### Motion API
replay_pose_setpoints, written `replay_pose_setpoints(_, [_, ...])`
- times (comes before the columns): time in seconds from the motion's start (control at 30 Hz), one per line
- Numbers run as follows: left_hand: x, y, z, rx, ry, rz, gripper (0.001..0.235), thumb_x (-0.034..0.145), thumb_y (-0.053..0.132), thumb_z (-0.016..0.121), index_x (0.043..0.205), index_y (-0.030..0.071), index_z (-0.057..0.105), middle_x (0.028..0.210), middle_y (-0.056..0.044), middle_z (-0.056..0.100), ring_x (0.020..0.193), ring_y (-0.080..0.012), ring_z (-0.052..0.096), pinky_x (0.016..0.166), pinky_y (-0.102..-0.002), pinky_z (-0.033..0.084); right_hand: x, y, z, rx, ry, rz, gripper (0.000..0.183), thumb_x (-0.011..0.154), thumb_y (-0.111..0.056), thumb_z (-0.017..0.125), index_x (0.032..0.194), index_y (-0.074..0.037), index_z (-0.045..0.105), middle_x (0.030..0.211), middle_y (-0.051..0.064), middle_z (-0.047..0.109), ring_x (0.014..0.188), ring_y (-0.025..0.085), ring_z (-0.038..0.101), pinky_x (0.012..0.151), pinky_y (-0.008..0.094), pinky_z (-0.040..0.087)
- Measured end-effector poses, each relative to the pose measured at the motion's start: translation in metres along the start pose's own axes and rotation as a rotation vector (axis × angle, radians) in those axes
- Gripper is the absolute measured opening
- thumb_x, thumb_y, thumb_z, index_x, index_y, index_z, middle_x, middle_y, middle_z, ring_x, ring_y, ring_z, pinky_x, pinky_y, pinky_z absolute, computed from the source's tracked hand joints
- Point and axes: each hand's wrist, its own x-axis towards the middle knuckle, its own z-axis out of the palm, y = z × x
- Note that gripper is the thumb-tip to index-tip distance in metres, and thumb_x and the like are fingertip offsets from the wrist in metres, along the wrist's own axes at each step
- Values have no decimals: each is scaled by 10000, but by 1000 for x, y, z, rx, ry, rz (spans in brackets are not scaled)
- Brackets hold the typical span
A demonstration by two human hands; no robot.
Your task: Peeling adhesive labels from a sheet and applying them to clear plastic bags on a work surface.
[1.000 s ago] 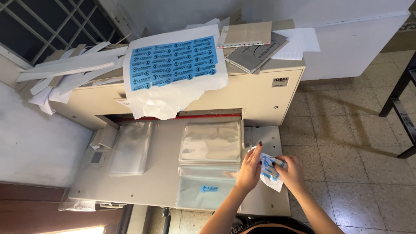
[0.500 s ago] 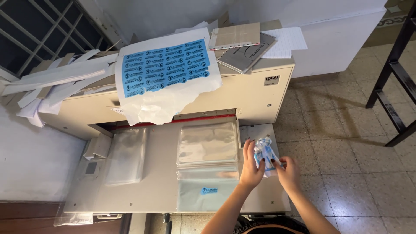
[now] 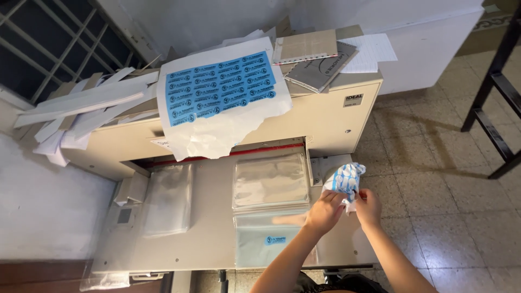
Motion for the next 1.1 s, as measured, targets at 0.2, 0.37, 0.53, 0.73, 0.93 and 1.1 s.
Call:
replay_pose_setpoints(0.2, [17,2,-15,-121,205,-39,248,895,-1,636,1090,128,719,979,-16,692,933,-223,686,830,-287,571,-61,-78,-37,120,2,-76,420,1066,-214,527,1378,58,597,1249,351,650,1121,497,643,900,546,562])
replay_pose_setpoints(0.37, [32,9,-23,-93,151,-31,576,839,-62,592,1399,37,506,1122,-170,643,957,-371,695,811,-442,573,-59,-57,-36,-502,-40,-664,415,959,-174,559,1361,-78,608,1395,163,593,1376,366,484,1121,523,397])
replay_pose_setpoints(0.53, [12,14,-22,-525,185,-369,866,713,-219,579,1511,-63,279,1332,-288,460,1072,-433,694,912,-496,588,-51,-42,-25,-862,-239,-585,458,1049,-318,446,1502,-268,493,1618,-48,444,1543,208,314,1227,486,291])
replay_pose_setpoints(0.73, [-39,17,-105,-468,236,-399,465,873,-66,423,1307,23,563,1292,-182,576,1224,-382,589,1071,-446,440,-19,-24,-13,-490,-87,-737,273,904,-108,646,1148,-107,768,1306,77,691,1104,294,690,900,417,563])
replay_pose_setpoints(0.93, [-153,-7,-167,-185,226,-294,314,764,-104,489,987,15,676,1026,-119,670,999,-344,632,848,-433,551,-17,-20,-4,-191,118,-625,263,764,-84,780,1001,-88,668,1035,93,627,942,274,635,874,385,499])
replay_pose_setpoints(1.1, [-209,-8,-210,35,-122,-219,445,1034,287,503,1408,47,526,1531,-178,491,1435,-403,407,1171,-573,285,-64,-48,-12,-203,330,-822,404,878,130,533,1223,-18,682,1267,226,575,1223,400,562,1118,504,438])
